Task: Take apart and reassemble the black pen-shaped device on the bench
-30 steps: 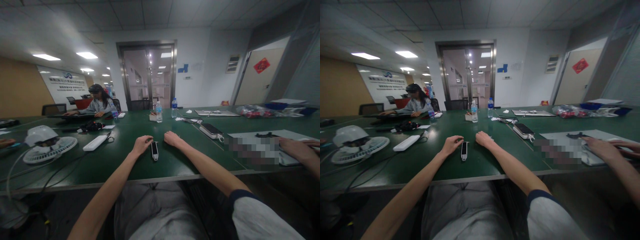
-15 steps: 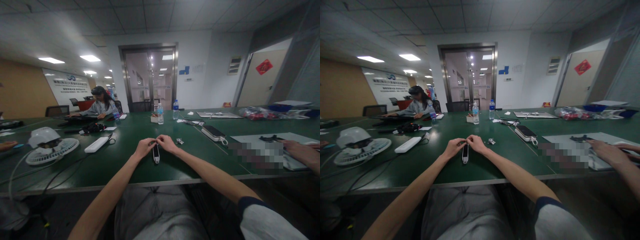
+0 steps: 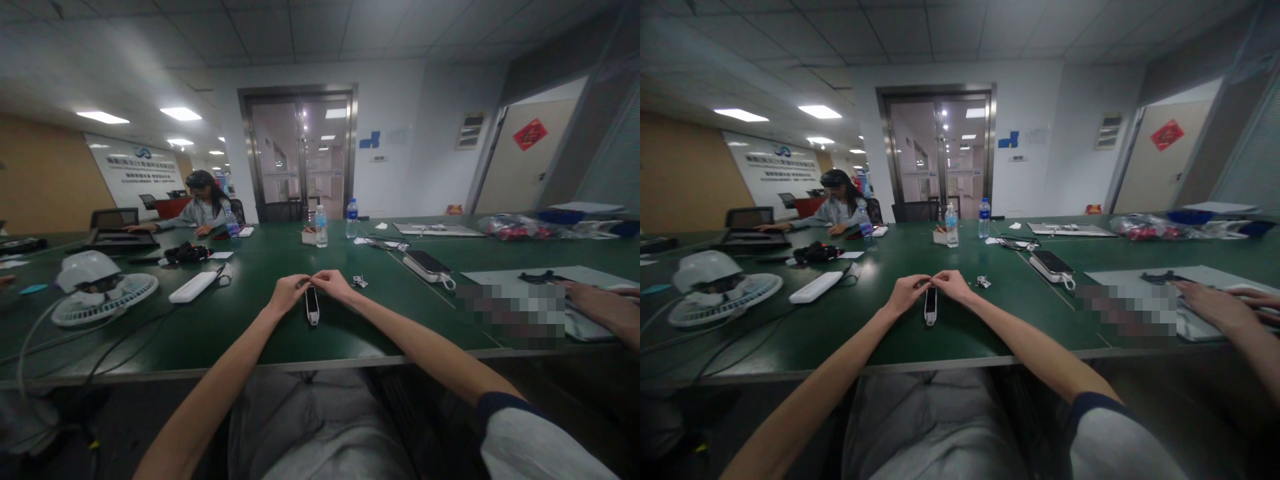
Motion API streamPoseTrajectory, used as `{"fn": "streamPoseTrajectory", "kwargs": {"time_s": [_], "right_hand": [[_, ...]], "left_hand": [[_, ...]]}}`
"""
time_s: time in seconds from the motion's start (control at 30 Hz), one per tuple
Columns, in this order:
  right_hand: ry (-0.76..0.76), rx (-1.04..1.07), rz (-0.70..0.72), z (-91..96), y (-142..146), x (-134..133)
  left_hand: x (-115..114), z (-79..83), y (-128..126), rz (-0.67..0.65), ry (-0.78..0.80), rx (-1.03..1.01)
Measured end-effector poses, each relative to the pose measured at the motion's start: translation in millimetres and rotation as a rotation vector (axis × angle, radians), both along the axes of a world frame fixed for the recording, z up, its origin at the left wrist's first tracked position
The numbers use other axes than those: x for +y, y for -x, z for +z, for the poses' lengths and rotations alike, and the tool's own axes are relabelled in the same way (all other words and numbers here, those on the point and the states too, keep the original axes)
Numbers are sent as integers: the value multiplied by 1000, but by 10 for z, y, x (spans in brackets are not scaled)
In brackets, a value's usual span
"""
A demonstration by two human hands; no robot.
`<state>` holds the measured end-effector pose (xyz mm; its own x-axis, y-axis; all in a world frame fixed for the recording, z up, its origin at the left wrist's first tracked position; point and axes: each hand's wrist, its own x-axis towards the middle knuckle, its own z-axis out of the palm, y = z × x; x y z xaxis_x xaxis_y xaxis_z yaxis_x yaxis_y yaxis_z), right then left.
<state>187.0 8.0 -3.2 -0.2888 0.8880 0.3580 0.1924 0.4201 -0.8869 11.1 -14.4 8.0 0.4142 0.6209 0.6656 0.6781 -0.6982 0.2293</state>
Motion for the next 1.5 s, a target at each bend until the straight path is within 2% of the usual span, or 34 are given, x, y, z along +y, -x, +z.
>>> {"fn": "streamPoseTrajectory", "kwargs": {"time_s": [0.3,0.4,0.5,0.63,0.73,0.9,1.3,1.5], "right_hand": [[122,124,92,13,12,-55],[129,88,119,39,12,-72],[-7,-64,59,71,-30,-50],[-324,-357,-137,86,-167,0],[-430,-572,-171,57,-268,25],[-423,-724,-105,10,-306,36],[-364,-656,-97,-80,-263,108],[-353,-647,-86,-91,-264,110]], "left_hand": [[15,2,33,5,28,-93],[40,10,53,20,58,-105],[77,22,105,36,104,-113],[129,14,246,23,242,-117],[155,-17,344,10,345,-116],[166,-62,367,-27,419,-122],[150,-87,304,-29,477,-160],[112,-51,272,-20,484,-195]]}}
